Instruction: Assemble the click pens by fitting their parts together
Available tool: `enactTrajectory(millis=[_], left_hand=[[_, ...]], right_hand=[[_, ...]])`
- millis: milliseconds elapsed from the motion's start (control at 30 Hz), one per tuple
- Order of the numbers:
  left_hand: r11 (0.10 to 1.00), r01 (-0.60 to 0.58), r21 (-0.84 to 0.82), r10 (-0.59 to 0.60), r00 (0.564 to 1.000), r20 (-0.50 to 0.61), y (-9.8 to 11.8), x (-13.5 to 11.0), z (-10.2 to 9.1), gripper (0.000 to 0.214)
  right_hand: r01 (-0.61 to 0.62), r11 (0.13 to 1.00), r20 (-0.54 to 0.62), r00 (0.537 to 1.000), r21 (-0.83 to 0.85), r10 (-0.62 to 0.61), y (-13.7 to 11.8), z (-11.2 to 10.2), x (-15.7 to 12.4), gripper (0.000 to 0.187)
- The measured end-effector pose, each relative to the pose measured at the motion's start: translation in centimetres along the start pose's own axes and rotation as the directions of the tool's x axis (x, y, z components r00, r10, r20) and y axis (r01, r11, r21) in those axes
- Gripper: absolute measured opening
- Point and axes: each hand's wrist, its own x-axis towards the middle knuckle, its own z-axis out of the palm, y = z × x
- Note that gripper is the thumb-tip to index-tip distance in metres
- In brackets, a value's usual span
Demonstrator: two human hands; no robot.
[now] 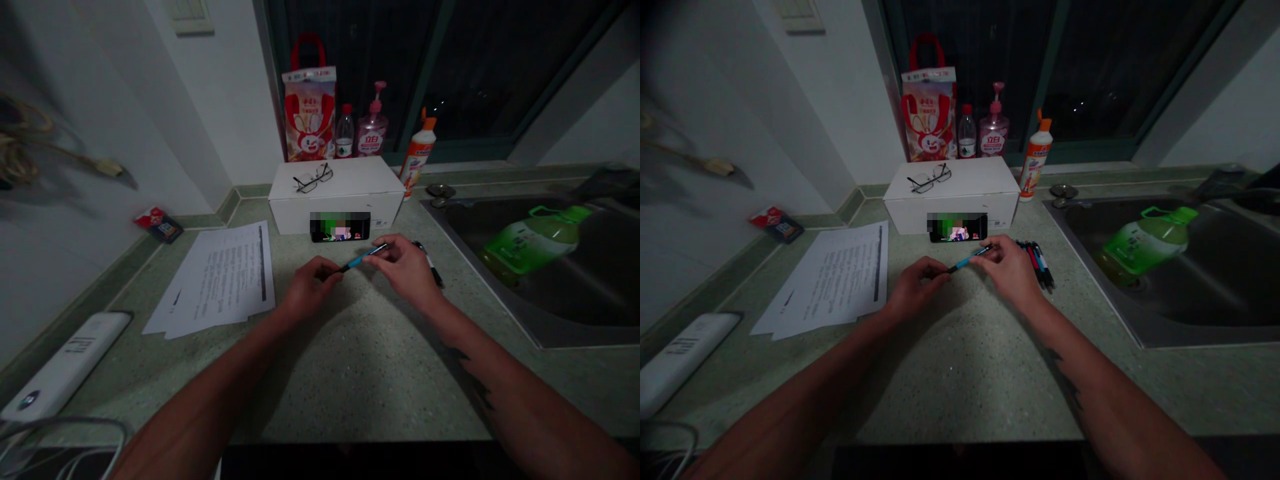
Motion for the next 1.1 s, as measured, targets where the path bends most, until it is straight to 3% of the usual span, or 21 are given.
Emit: enactTrajectory(millis=[100,200,767,900,1033,1100], left_hand=[[0.999,0.015,-0.041,-0.014,1.000,0.026,0.4,-0.3,0.3,0.007],[0.998,0.029,-0.064,-0.027,0.999,0.045,0.5,-0.5,0.6,0.008],[0.998,0.025,-0.056,-0.018,0.993,0.113,-0.1,-0.8,0.9,0.010],[0.998,0.041,-0.044,-0.036,0.994,0.106,0.2,-0.8,0.9,0.008],[0.998,0.046,-0.036,-0.042,0.993,0.109,0.3,-0.7,0.9,0.009],[0.999,0.039,-0.034,-0.035,0.993,0.110,0.2,-0.7,0.9,0.008]], right_hand=[[-0.072,0.938,0.008,0.997,0.338,0.073,-0.2,1.1,-0.3,0.061],[-0.142,0.893,0.048,0.990,0.427,0.134,-0.9,1.8,-0.7,0.066],[-0.125,0.921,0.057,0.992,0.369,0.111,-1.3,1.4,-1.0,0.065],[-0.111,0.916,0.049,0.994,0.384,0.100,-1.4,1.4,-1.1,0.075],[-0.117,0.932,0.079,0.992,0.343,0.096,-1.5,1.2,-0.9,0.065],[-0.126,0.927,0.087,0.991,0.354,0.101,-1.4,1.3,-0.9,0.072]])
